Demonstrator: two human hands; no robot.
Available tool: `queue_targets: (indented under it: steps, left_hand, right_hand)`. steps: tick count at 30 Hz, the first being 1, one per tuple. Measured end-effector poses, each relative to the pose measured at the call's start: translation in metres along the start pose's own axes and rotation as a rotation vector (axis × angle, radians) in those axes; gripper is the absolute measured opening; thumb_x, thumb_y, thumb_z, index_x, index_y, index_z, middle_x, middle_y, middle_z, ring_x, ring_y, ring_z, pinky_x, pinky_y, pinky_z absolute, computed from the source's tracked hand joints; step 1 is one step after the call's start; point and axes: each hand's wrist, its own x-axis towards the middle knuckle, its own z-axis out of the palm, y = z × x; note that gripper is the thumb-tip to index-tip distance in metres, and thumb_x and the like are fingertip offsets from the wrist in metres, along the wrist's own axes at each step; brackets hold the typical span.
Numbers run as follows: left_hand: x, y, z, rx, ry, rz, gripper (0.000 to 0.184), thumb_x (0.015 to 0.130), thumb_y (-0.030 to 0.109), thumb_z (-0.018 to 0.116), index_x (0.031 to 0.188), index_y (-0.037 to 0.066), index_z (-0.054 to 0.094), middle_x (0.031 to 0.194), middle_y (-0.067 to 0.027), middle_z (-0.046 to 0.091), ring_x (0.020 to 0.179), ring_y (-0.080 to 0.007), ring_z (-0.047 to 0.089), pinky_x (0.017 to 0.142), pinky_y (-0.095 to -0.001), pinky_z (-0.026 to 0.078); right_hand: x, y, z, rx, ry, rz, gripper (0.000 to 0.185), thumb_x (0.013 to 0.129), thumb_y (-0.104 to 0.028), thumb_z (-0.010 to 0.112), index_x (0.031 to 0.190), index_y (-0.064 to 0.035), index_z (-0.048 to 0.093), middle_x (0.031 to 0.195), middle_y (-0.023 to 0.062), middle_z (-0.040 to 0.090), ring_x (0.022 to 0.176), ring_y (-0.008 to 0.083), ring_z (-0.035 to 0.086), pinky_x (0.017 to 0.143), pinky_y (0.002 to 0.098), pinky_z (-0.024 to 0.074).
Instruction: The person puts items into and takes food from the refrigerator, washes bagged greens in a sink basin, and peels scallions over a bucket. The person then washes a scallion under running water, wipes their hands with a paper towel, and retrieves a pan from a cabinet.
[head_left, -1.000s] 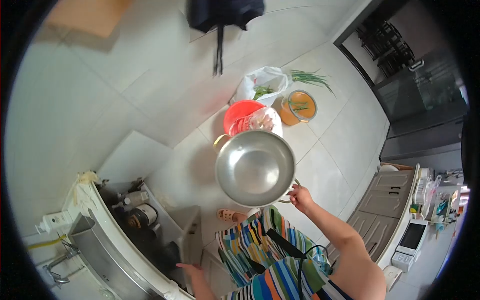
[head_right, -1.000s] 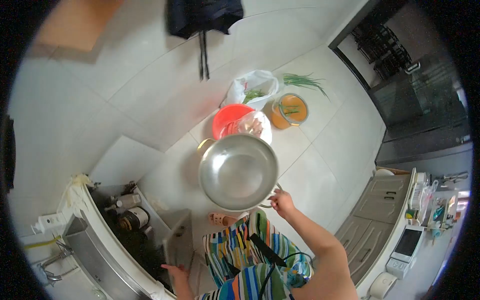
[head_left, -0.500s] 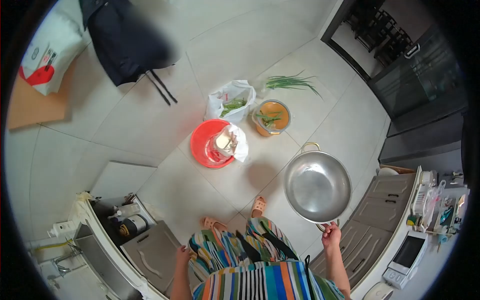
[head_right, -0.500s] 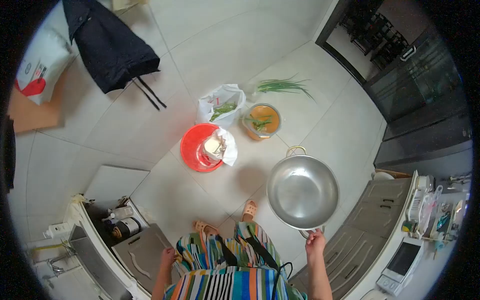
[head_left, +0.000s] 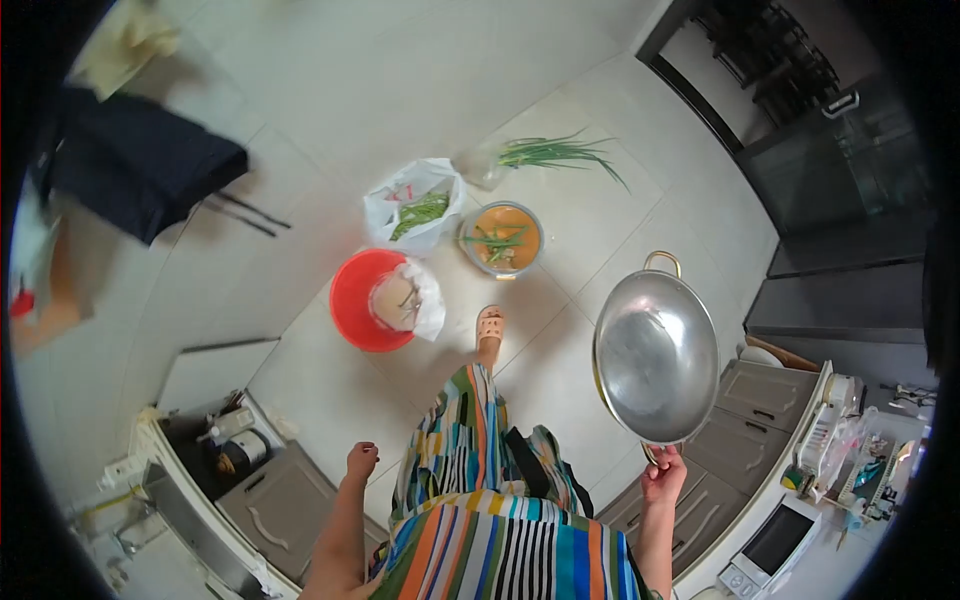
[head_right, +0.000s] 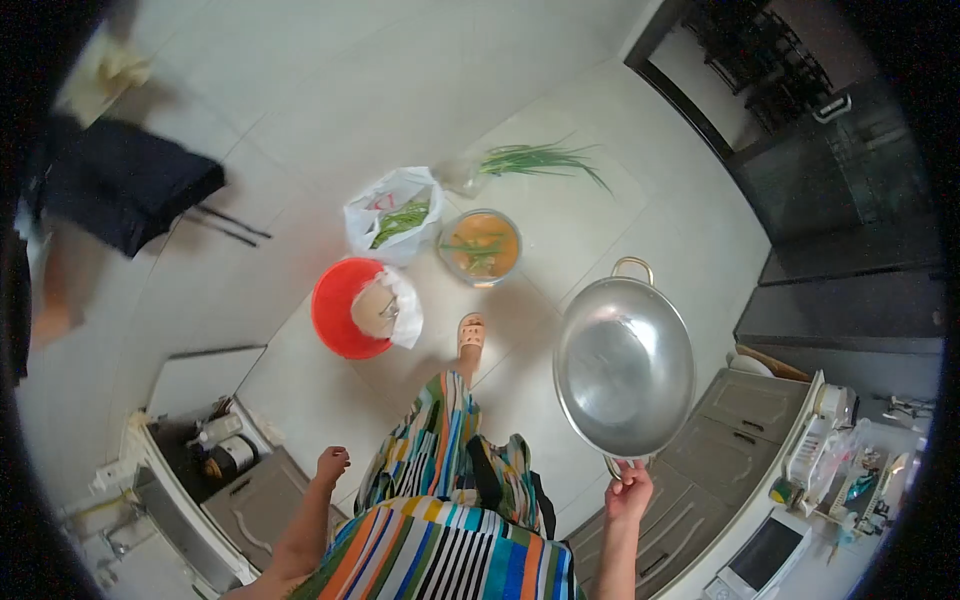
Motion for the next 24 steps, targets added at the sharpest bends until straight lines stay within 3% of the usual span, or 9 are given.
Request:
queue_targets:
  steps: [4,14,20,24]
  left_hand:
    - [0.021,0.071,0.018,-0.067,-0.084,-0.107,0.028,0.070,0.018,0.051,0.091,-0.001,0.050,0.081,-0.0123,0.056,0.065,-0.0180,0.057,0.057,-0.0273,0.045]
    - [0.042,0.203,0.033,-0.044,-0.211,-0.046,0.027,0.074,0.018,0.049,0.095,0.002,0.049,0.081,-0.0080,0.055,0.068,-0.0154,0.056,0.056,-0.0252,0.042]
    - [0.075,0.224,0.034,0.116,-0.076,0.076,0.026,0.073,0.020,0.049,0.090,0.001,0.051,0.076,-0.0094,0.056,0.066,-0.0161,0.056,0.057,-0.0257,0.043]
    - [0.124,0.254,0.038,0.054,0.088,0.077,0.027,0.071,0.023,0.052,0.088,0.002,0.053,0.074,-0.0111,0.057,0.067,-0.0179,0.056,0.063,-0.0290,0.043]
  right_hand:
    - [0.012,-0.020,0.048,-0.050,0.000,0.018,0.039,0.058,-0.001,0.039,0.097,-0.0053,0.045,0.077,0.0107,0.052,0.039,0.0048,0.035,0.029,0.0148,0.0281]
    - [0.071,-0.043,0.105,0.047,0.112,0.083,0.035,0.060,0.000,0.039,0.095,-0.0033,0.045,0.090,0.0130,0.051,0.040,0.0043,0.034,0.030,0.0158,0.0277]
    - [0.106,-0.058,0.131,-0.029,0.130,0.150,0.038,0.061,-0.001,0.040,0.098,-0.0023,0.042,0.090,0.0136,0.050,0.040,0.0046,0.034,0.031,0.0160,0.0262]
    - [0.139,-0.065,0.147,-0.094,0.084,0.178,0.038,0.060,-0.001,0.041,0.098,-0.0010,0.040,0.090,0.0156,0.049,0.040,0.0050,0.035,0.030,0.0157,0.0267]
